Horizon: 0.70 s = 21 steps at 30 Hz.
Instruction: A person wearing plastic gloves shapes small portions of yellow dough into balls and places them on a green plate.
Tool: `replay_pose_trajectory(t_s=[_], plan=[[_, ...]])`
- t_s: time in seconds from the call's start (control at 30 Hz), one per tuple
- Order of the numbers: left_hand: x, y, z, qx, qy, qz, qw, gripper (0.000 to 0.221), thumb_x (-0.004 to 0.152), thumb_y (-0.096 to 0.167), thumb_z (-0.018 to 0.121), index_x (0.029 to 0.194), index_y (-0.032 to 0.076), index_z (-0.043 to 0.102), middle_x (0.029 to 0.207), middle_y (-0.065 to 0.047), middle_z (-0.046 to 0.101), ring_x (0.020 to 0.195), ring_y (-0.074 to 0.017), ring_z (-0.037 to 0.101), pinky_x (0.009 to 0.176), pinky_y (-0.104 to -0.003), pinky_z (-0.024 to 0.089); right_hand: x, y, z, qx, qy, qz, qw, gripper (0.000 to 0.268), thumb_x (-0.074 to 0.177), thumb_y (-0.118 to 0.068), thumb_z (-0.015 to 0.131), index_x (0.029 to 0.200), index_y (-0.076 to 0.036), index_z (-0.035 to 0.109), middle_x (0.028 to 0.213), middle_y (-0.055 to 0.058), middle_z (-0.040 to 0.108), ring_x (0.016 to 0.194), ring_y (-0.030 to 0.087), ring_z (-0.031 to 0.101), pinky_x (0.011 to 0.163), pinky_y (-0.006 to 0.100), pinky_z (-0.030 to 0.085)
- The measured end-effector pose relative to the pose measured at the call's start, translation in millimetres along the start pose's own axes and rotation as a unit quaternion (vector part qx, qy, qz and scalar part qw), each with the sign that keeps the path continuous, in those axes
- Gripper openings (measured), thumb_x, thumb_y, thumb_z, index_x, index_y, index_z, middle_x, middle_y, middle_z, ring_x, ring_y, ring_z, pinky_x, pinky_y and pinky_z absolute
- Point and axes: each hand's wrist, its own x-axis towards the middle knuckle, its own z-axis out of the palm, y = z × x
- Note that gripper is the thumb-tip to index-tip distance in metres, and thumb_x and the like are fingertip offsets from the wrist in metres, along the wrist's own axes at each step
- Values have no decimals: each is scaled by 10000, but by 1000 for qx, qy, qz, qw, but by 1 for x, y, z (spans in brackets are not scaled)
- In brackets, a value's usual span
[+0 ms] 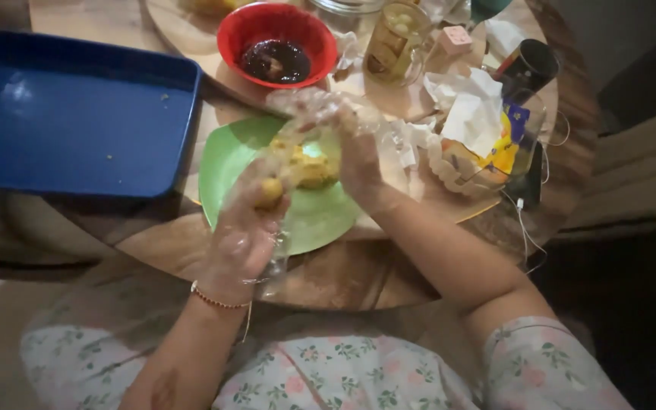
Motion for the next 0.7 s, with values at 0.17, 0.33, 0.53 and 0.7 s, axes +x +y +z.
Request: replay_pose_trajectory(t_s=[0.17, 0.33, 0.53, 0.7], plan=[[2, -6, 1, 90, 11, 63, 994, 349, 870, -45, 690, 1174, 104, 604, 956, -8, 639, 821, -135, 705, 764, -249, 670, -3, 56, 9, -213, 41, -72, 974, 369, 1052, -171, 480, 1393, -72, 582, 1209, 170, 660, 1113, 339, 620, 1069, 444, 425], [-9, -8, 8, 134, 85, 76, 984, 402, 855, -47, 689, 1225, 88, 608, 854, -10, 669, 761, -117, 717, 767, -272, 667, -7, 74, 60, -245, 66, -104, 962, 402, 898, -136, 648, 1289, -45, 659, 1001, 198, 687, 873, 350, 631, 875, 486, 477], [5, -6, -10, 161, 87, 49, 982, 545, 788, -178, 560, 1249, 113, 539, 806, -9, 522, 687, -164, 613, 694, -286, 636, 9, 36, 44, -278, 79, -114, 950, 548, 866, -208, 696, 1404, -150, 613, 1009, 87, 687, 872, 279, 619, 847, 421, 494], [2, -13, -46, 271, -24, 157, 949, 535, 727, -180, 668, 1216, -48, 496, 836, -87, 584, 750, -154, 653, 655, -267, 599, 0, 71, 66, -263, 66, -99, 958, 565, 862, -240, 715, 1414, -168, 613, 943, 96, 682, 795, 280, 608, 822, 431, 501]])
